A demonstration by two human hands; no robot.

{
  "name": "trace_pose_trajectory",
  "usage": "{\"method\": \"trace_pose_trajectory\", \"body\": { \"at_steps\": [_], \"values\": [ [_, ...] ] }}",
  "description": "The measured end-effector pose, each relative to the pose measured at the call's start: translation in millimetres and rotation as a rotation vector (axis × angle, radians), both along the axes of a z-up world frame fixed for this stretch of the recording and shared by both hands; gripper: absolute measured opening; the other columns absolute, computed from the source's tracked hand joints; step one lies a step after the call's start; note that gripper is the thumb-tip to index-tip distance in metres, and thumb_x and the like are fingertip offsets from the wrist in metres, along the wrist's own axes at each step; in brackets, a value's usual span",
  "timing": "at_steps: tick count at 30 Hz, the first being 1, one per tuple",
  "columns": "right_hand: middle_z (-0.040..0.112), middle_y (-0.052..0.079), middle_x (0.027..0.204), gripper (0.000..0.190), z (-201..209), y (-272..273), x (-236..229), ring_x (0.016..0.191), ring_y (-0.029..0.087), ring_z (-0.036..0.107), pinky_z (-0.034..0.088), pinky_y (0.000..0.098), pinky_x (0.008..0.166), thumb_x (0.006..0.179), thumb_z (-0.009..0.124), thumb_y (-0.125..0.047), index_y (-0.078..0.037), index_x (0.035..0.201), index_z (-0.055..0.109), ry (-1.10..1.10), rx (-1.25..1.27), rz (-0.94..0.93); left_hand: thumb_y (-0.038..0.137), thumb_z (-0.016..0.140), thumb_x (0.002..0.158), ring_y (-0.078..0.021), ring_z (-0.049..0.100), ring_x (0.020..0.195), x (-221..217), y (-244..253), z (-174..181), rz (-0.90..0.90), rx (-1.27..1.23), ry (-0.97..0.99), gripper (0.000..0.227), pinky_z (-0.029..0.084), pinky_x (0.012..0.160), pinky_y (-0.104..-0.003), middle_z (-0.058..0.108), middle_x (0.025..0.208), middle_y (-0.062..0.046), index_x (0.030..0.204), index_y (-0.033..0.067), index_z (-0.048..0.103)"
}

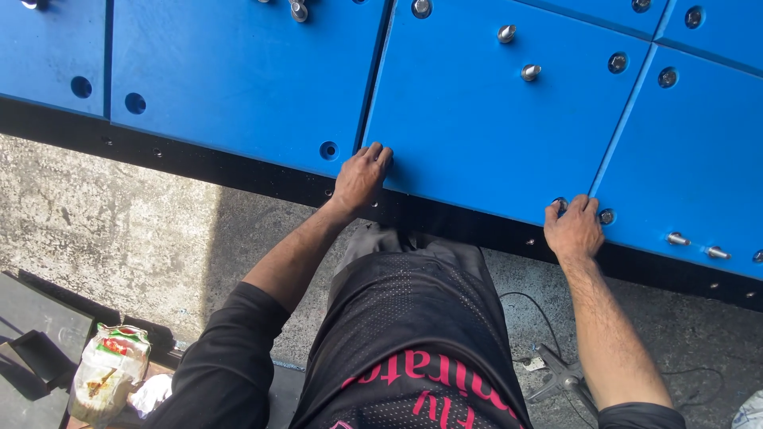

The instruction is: The person picks metal bolts out of the holes of large blue steel panels and gathers them in clusters on the panel surface, working along the panel row by row. They then walk across the workshop floor and return to continue pulling bolts from the panels.

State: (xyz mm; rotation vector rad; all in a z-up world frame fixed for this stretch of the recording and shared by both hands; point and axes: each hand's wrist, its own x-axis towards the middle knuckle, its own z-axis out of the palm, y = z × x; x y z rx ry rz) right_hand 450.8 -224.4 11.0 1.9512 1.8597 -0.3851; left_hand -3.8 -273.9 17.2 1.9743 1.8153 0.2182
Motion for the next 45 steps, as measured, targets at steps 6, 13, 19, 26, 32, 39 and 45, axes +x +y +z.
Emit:
{"method": "trace_pose_trajectory", "body": {
  "at_steps": [6, 13, 19, 26, 32, 39, 45],
  "values": [
    [0.047, 0.018, 0.117, 0.042, -3, -2, 2, 0.089, 0.028, 0.062, 0.056, 0.0481, 0.070, 0.109, 0.055, -0.039, 0.003, 0.113, 0.053, 0.212, 0.110, -0.176, 0.005, 0.065, 0.095, -0.0268, 0.066, 0.102, 4, -3, -10, 0.007, 0.037, 0.021, 0.029, 0.062, 0.080, -0.038, 0.058, 0.116, -0.014, 0.124, 0.0051, 0.065],
    [0.046, 0.013, 0.115, 0.037, -1, -3, 4, 0.097, 0.028, 0.059, 0.053, 0.0516, 0.080, 0.108, 0.058, -0.040, -0.003, 0.106, 0.052, 0.248, 0.105, -0.227, 0.006, 0.066, 0.092, -0.0273, 0.068, 0.094, 6, -2, -2, 0.080, 0.029, -0.047, 0.023, 0.061, 0.075, -0.040, 0.060, 0.108, -0.014, 0.114, 0.0035, 0.067],
    [0.044, 0.012, 0.115, 0.036, -9, -5, 9, 0.097, 0.025, 0.057, 0.052, 0.0506, 0.081, 0.108, 0.059, -0.039, -0.003, 0.105, 0.052, 0.262, 0.113, -0.220, 0.013, 0.073, 0.095, -0.0304, 0.068, 0.083, 12, -2, -7, 0.273, 0.014, -0.159, 0.017, 0.058, 0.067, -0.044, 0.062, 0.098, -0.016, 0.102, 0.0001, 0.066],
    [0.042, 0.012, 0.115, 0.035, -3, -7, 5, 0.094, 0.025, 0.054, 0.053, 0.0484, 0.077, 0.109, 0.058, -0.037, -0.003, 0.105, 0.050, 0.299, 0.119, -0.263, 0.005, 0.072, 0.089, -0.0274, 0.067, 0.094, 9, -6, -3, 0.209, 0.133, -0.181, 0.011, 0.058, 0.080, -0.041, 0.066, 0.103, -0.010, 0.100, 0.0054, 0.071],
    [0.043, 0.012, 0.114, 0.035, -15, -5, 10, 0.095, 0.025, 0.054, 0.052, 0.0494, 0.077, 0.108, 0.060, -0.036, -0.003, 0.103, 0.050, 0.296, 0.163, -0.217, 0.002, 0.072, 0.078, -0.0274, 0.066, 0.102, -12, 3, 8, -0.059, 0.135, -0.083, 0.032, 0.059, 0.084, -0.039, 0.067, 0.112, -0.006, 0.109, 0.0070, 0.073],
    [0.043, 0.012, 0.113, 0.035, -12, -7, 6, 0.096, 0.026, 0.054, 0.051, 0.0507, 0.079, 0.107, 0.061, -0.036, -0.004, 0.102, 0.049, 0.304, 0.168, -0.239, 0.013, 0.071, 0.090, -0.0293, 0.064, 0.104, -1, -1, 5, 0.019, 0.032, -0.069, 0.019, 0.058, 0.082, -0.043, 0.063, 0.109, -0.011, 0.109, 0.0072, 0.071],
    [0.044, 0.013, 0.113, 0.034, -13, -6, 9, 0.097, 0.027, 0.053, 0.050, 0.0511, 0.079, 0.107, 0.061, -0.036, -0.004, 0.102, 0.049, 0.295, 0.165, -0.231, 0.009, 0.067, 0.090, -0.0267, 0.062, 0.106, -16, 6, 0, -0.223, 0.070, 0.016, 0.021, 0.059, 0.087, -0.040, 0.064, 0.112, -0.008, 0.111, 0.0066, 0.071]
  ]
}}
